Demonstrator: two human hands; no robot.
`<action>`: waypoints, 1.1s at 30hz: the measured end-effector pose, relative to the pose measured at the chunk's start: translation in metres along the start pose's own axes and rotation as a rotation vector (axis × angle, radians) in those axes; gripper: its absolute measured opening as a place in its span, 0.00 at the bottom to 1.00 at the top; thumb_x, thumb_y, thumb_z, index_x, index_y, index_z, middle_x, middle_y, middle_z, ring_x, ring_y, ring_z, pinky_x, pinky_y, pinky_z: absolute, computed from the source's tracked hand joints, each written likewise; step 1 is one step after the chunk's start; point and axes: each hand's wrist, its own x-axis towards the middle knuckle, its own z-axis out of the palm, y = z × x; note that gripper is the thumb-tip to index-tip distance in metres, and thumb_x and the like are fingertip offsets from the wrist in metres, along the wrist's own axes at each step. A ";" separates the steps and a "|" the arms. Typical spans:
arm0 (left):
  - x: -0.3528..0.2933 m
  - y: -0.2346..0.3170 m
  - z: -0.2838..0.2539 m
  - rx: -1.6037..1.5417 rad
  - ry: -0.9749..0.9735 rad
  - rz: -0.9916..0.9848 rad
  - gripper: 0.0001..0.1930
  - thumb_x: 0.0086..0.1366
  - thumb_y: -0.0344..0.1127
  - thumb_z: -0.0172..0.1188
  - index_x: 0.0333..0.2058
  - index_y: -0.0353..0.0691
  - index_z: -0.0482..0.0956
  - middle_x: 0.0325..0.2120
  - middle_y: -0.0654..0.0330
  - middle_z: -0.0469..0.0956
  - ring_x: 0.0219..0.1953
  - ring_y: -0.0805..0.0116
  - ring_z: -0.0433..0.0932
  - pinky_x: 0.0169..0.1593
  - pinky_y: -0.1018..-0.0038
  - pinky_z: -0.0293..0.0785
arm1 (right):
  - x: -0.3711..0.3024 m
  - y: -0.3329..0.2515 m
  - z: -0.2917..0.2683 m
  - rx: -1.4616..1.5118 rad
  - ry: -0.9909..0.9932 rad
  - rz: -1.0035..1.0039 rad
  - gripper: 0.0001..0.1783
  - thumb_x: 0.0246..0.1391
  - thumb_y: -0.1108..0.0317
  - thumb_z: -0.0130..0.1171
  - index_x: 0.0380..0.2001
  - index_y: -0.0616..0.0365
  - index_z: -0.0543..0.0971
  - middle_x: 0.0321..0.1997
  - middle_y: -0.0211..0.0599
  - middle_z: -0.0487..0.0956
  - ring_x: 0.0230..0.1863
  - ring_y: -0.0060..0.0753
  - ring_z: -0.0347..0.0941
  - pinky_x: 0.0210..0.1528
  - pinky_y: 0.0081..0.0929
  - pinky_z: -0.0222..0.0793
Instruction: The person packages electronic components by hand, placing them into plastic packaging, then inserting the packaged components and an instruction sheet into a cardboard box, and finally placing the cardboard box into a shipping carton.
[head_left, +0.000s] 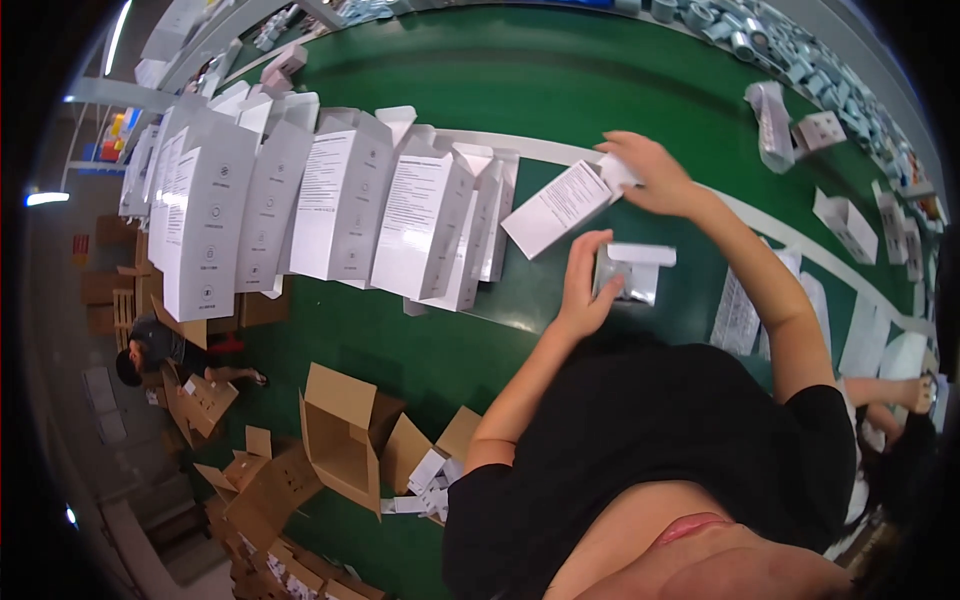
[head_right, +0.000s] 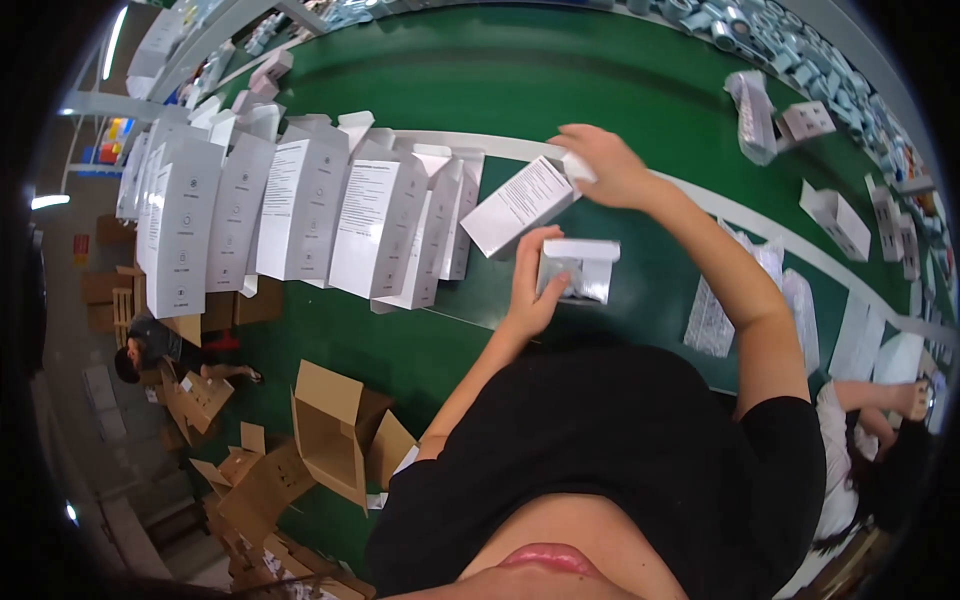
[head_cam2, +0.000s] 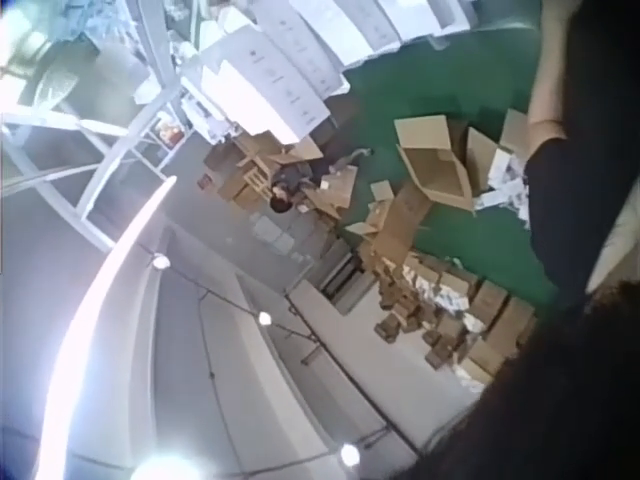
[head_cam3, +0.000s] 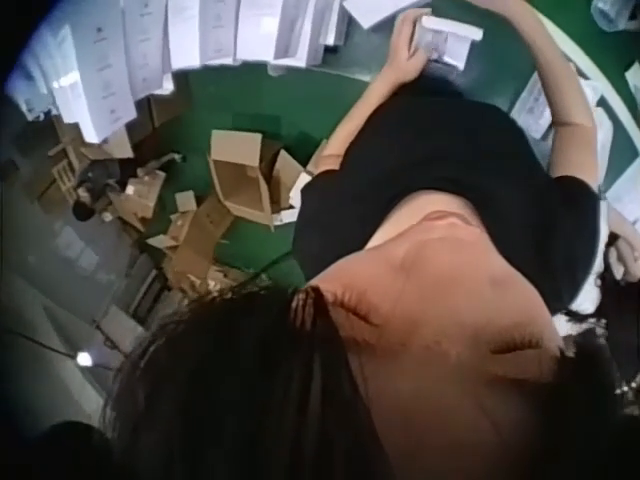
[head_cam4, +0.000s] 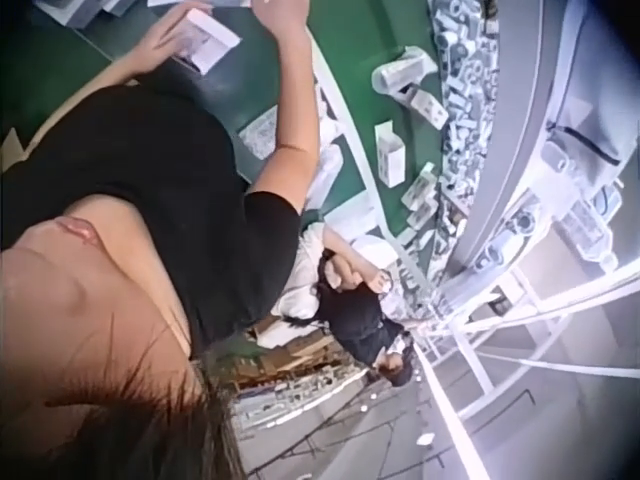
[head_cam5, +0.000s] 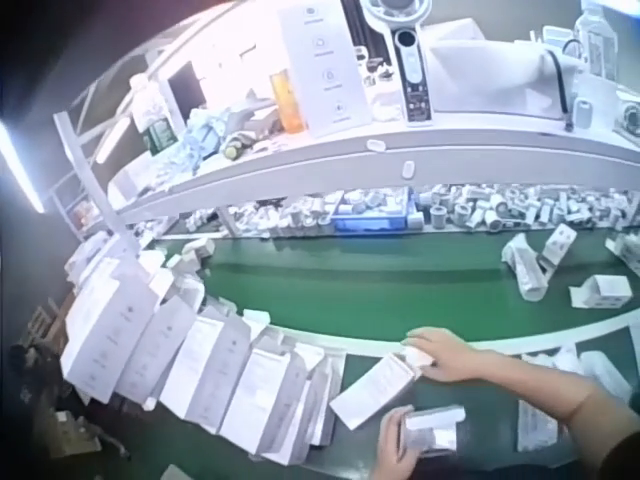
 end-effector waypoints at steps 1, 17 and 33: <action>-0.003 0.002 -0.001 0.000 -0.005 0.007 0.25 0.49 0.24 0.52 0.49 0.34 0.63 0.45 0.51 0.65 0.47 0.56 0.65 0.52 0.69 0.60 | -0.016 -0.010 -0.020 0.202 0.024 0.169 0.23 0.35 0.76 0.58 0.42 0.57 0.72 0.44 0.41 0.73 0.44 0.37 0.69 0.46 0.28 0.64; -0.004 -0.006 0.016 0.105 0.090 0.006 0.33 0.46 0.30 0.59 0.52 0.34 0.58 0.48 0.49 0.63 0.49 0.54 0.64 0.53 0.66 0.59 | -0.096 -0.111 -0.053 -0.146 -0.136 -0.075 0.22 0.36 0.73 0.59 0.40 0.58 0.71 0.46 0.39 0.69 0.35 0.38 0.67 0.33 0.26 0.66; -0.016 -0.001 0.010 0.609 -0.022 0.572 0.24 0.50 0.33 0.58 0.48 0.34 0.67 0.46 0.52 0.68 0.49 0.54 0.65 0.53 0.61 0.60 | -0.078 -0.112 -0.029 -0.141 0.503 0.145 0.15 0.37 0.73 0.59 0.33 0.56 0.71 0.33 0.35 0.71 0.30 0.35 0.67 0.33 0.25 0.64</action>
